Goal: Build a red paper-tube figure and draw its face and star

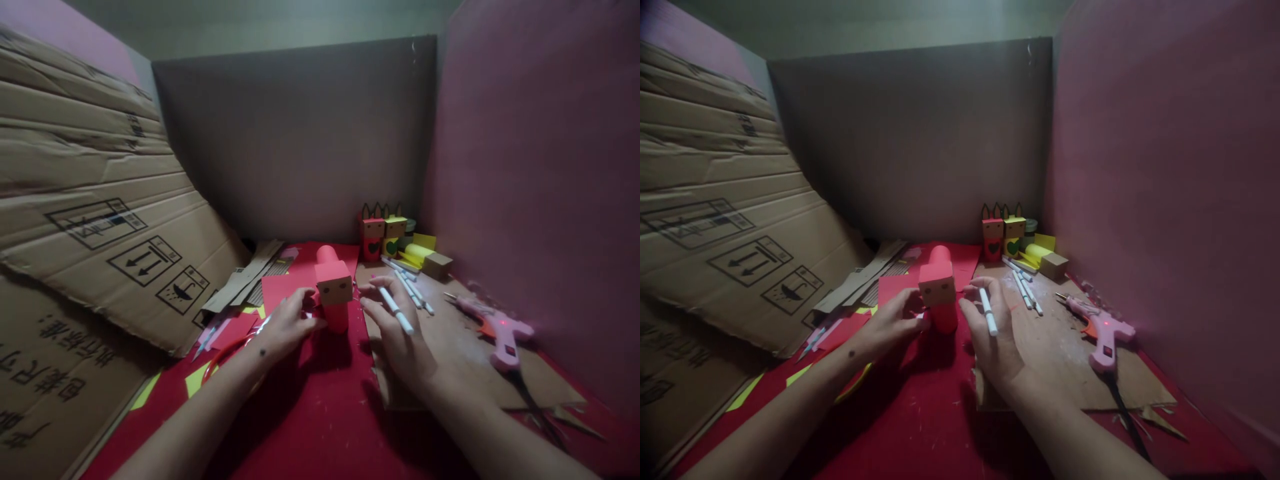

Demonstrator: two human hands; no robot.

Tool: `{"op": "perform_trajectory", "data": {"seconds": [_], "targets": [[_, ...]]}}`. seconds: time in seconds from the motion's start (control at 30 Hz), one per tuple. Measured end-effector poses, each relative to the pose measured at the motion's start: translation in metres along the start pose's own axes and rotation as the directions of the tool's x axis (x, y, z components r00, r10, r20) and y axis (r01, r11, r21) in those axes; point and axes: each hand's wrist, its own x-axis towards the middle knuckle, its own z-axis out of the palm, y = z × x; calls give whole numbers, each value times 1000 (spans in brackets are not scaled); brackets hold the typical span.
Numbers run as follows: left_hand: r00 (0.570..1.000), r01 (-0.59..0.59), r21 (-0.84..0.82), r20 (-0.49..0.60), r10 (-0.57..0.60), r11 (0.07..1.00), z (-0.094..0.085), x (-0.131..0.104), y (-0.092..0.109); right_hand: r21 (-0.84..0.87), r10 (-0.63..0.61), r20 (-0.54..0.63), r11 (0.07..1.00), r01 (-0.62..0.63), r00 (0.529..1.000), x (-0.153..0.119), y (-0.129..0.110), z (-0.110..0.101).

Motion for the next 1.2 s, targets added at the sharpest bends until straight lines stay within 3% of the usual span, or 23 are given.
{"op": "perform_trajectory", "data": {"seconds": [0.27,0.47,0.53,0.6,0.63,0.7,0.77,0.87,0.93,1.0,1.1,1.2], "targets": [[992,12,-418,122,43,908,30,20,32,81,37,152,995,-49,988,9,11,1],[999,27,-512,-3,-34,859,39,12,40,20,-101,123,995,99,987,12,8,-5],[997,34,-512,-39,-63,859,38,6,44,9,-181,58,983,181,982,12,6,-7],[995,46,-520,-56,-88,853,36,0,49,-48,-325,-62,945,323,944,11,1,-11],[994,54,-541,-52,-97,839,35,-3,52,-105,-416,-129,908,405,900,10,-4,-13],[994,62,-616,-33,-105,785,32,-7,60,-198,-570,-140,818,541,810,5,-19,-14],[995,69,-703,-5,-102,708,31,-7,68,-186,-685,-144,728,660,714,-1,-39,-13],[997,59,-786,16,-74,616,28,-2,79,-233,-708,-56,694,681,704,-9,-62,-5],[999,32,-788,-1,-53,615,27,2,82,-252,-729,43,654,713,683,-8,-64,3],[998,9,-767,-31,-51,641,27,4,81,-207,-764,46,623,754,644,-3,-56,10],[996,16,-753,-43,-74,658,27,2,73,-161,-724,23,678,717,690,6,-32,15],[997,5,-766,-49,-67,643,26,-2,65,-156,-739,66,657,738,671,10,-14,16]]}}
